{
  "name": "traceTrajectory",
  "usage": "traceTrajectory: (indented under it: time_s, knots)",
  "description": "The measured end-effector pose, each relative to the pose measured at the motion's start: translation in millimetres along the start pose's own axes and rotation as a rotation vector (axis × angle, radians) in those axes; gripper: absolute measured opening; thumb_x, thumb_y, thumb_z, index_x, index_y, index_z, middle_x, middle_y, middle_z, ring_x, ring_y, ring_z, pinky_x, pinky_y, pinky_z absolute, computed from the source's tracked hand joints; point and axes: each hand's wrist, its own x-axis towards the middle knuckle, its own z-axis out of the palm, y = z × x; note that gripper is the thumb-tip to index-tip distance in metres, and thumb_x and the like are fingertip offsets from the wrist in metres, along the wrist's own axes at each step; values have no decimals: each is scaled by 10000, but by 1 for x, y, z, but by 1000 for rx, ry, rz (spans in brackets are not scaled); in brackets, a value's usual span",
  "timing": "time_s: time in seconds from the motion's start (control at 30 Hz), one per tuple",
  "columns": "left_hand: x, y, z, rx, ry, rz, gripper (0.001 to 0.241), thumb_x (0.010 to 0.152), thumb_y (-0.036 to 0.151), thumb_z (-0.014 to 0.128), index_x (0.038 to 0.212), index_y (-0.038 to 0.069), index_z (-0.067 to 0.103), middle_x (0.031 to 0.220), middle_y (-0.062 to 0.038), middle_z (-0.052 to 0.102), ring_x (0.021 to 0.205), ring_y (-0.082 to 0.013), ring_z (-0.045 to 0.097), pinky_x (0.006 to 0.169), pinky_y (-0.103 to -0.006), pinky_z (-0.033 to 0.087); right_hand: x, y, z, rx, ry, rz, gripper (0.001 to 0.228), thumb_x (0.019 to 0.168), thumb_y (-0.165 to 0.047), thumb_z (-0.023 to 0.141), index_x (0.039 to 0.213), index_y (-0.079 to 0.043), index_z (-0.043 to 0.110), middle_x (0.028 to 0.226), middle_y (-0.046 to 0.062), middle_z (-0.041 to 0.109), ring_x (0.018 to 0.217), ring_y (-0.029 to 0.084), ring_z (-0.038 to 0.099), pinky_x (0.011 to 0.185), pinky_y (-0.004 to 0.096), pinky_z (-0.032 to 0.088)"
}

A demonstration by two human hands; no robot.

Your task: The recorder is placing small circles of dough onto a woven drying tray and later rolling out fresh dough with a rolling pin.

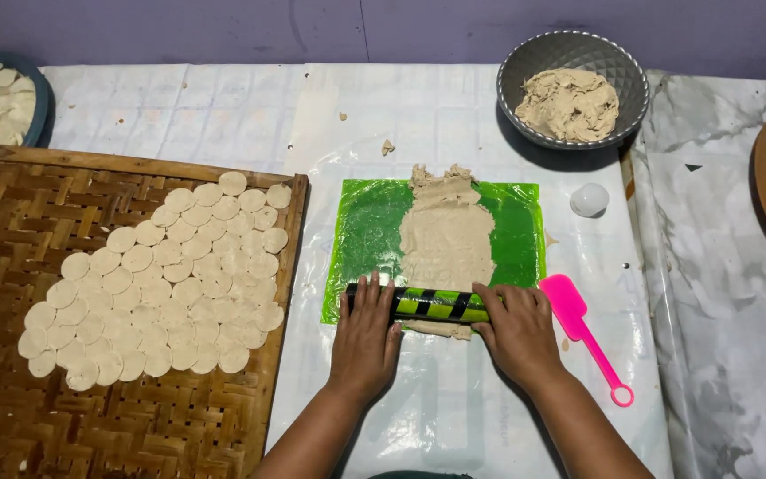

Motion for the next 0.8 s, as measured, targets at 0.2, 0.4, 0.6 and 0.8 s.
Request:
traceTrajectory:
  time_s: [0.2,0.4,0.6,0.8]
  knots:
    - [1,18,-8,-154,206,17,622,981,122,576,1562,38,368,1657,-233,298,1559,-420,238,1259,-566,179,1,11,-16,159,79,175,611,818,-304,779,1376,-177,566,1259,74,620,1222,314,530,1064,508,335]
    - [11,17,-18,-81,261,54,517,978,124,573,1488,70,509,1608,-184,413,1529,-376,338,1257,-569,206,-11,0,-34,67,29,77,614,799,-307,778,1361,-169,570,1216,73,614,1228,293,531,1078,522,321]
    - [6,8,-16,9,172,31,429,975,191,615,1395,109,581,1515,-174,486,1447,-386,404,1205,-570,241,-32,-21,-13,-7,37,44,605,798,-277,777,1358,-171,574,1174,82,607,1172,267,541,1135,592,276]
    - [-14,12,-14,-60,172,-33,376,941,162,655,1306,81,615,1375,-169,553,1369,-386,476,1183,-574,303,-50,-30,2,-42,174,39,620,785,-192,767,1378,-225,587,1209,82,590,1218,252,538,1149,599,268]
